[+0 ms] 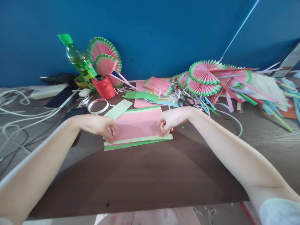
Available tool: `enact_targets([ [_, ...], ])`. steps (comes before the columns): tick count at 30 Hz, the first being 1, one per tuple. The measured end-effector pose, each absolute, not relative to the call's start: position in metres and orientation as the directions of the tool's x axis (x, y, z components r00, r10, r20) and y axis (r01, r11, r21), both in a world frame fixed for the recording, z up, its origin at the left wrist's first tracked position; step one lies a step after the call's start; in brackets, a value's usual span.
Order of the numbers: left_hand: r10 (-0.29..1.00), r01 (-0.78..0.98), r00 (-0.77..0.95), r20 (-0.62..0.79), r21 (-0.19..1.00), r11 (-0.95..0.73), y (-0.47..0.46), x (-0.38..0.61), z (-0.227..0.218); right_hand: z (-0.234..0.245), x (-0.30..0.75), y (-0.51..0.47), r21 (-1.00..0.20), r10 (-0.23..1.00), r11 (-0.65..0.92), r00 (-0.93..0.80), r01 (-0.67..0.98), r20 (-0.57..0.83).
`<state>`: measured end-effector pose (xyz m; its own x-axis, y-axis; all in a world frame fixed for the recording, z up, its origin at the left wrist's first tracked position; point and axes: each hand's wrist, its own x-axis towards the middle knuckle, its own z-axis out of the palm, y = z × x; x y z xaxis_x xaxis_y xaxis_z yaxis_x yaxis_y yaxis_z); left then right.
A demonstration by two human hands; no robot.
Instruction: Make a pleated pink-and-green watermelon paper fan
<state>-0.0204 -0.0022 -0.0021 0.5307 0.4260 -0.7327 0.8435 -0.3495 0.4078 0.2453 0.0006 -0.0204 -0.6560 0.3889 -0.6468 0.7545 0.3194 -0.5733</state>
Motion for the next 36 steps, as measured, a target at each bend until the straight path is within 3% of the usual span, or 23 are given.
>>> enact_targets([
  [10,0.496,0.863,0.500,-0.710,0.362,-0.352,-0.010,-0.017,-0.007,-0.016,0.239,-0.005,-0.492,0.430,0.350,-0.603,0.797,-0.672],
  [36,0.537,0.867,0.481,-0.693,0.287,-0.407,-0.016,-0.013,-0.006,-0.020,0.238,-0.004,-0.472,0.461,0.348,-0.586,0.810,-0.666],
])
